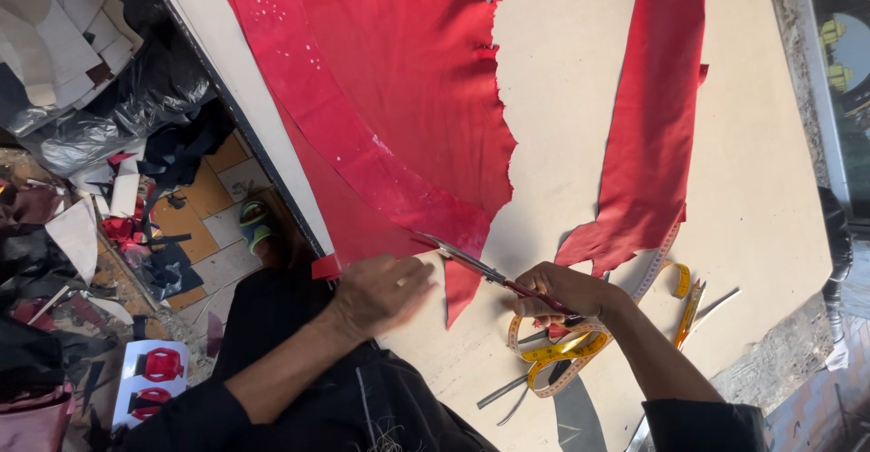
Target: The person cuts red fabric pieces using shears on a work table, following a paper pattern. They trim edges, cut along marked lines, and stack the finished pieces.
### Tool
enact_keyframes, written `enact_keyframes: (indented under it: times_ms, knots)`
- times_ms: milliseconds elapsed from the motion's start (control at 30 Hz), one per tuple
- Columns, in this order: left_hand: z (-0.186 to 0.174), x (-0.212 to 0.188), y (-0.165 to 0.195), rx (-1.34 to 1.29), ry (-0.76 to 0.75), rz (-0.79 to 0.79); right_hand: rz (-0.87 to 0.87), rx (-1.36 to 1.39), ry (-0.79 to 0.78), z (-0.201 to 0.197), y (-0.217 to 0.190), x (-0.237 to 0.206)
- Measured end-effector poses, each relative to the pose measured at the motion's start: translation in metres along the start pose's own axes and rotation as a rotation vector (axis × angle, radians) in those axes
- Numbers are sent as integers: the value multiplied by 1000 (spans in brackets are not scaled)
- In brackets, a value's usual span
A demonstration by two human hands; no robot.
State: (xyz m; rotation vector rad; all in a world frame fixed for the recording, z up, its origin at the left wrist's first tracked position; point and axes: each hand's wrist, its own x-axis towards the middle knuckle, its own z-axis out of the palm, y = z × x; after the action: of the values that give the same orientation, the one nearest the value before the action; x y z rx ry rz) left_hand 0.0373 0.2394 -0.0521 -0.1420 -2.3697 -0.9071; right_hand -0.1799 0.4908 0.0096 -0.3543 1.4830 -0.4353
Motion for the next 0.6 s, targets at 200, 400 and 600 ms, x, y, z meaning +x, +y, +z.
enact_keyframes:
  times_ms: [200,400,600]
  knots:
    - [-18,-7,-26,120,86,-81,59,-62,35,7,-9,4]
    - [-10,-15,-30,181,67,-74,96,-70,102,15,-26,8]
    - [-14,-18,-32,58,130,-117,19,-49,77,22,-38,24]
